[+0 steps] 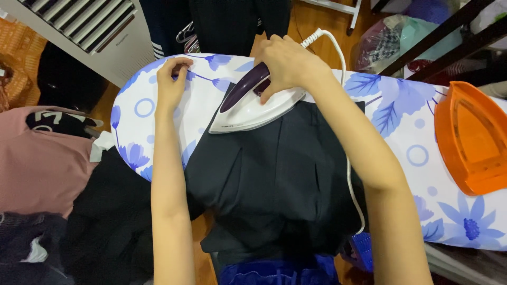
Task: Ironing a pair of black trousers on an ironing board.
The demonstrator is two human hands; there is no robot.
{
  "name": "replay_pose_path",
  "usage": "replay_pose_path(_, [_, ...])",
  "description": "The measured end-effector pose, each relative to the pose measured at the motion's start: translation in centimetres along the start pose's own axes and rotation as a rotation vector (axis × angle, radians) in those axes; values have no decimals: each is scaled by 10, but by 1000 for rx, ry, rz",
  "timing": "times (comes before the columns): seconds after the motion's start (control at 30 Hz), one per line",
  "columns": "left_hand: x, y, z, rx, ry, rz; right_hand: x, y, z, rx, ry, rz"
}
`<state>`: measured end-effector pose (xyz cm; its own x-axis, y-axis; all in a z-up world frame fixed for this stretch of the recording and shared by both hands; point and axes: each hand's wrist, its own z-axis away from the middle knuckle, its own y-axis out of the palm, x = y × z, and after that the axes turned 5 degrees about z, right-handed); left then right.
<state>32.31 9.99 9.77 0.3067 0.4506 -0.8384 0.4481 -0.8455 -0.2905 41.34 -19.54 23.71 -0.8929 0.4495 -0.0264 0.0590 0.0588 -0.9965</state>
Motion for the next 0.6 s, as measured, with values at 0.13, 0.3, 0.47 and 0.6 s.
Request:
replay_pose_path(0.13, [-1, 0, -2, -12, -11, -18, 18, -8, 6, -322, -84, -68])
replay_pose_path(0.3, [-7, -1, -1, -8, -18, 1, 15, 47, -13, -626, -21, 78])
replay_pose_path(0.47, [-1, -1, 0, 2, -7, -20, 2, 45, -24, -690, -23, 144])
replay_pose_path(0.6, [-3, -6, 0, 0, 12, 24, -1, 38, -15, -565, -351, 26])
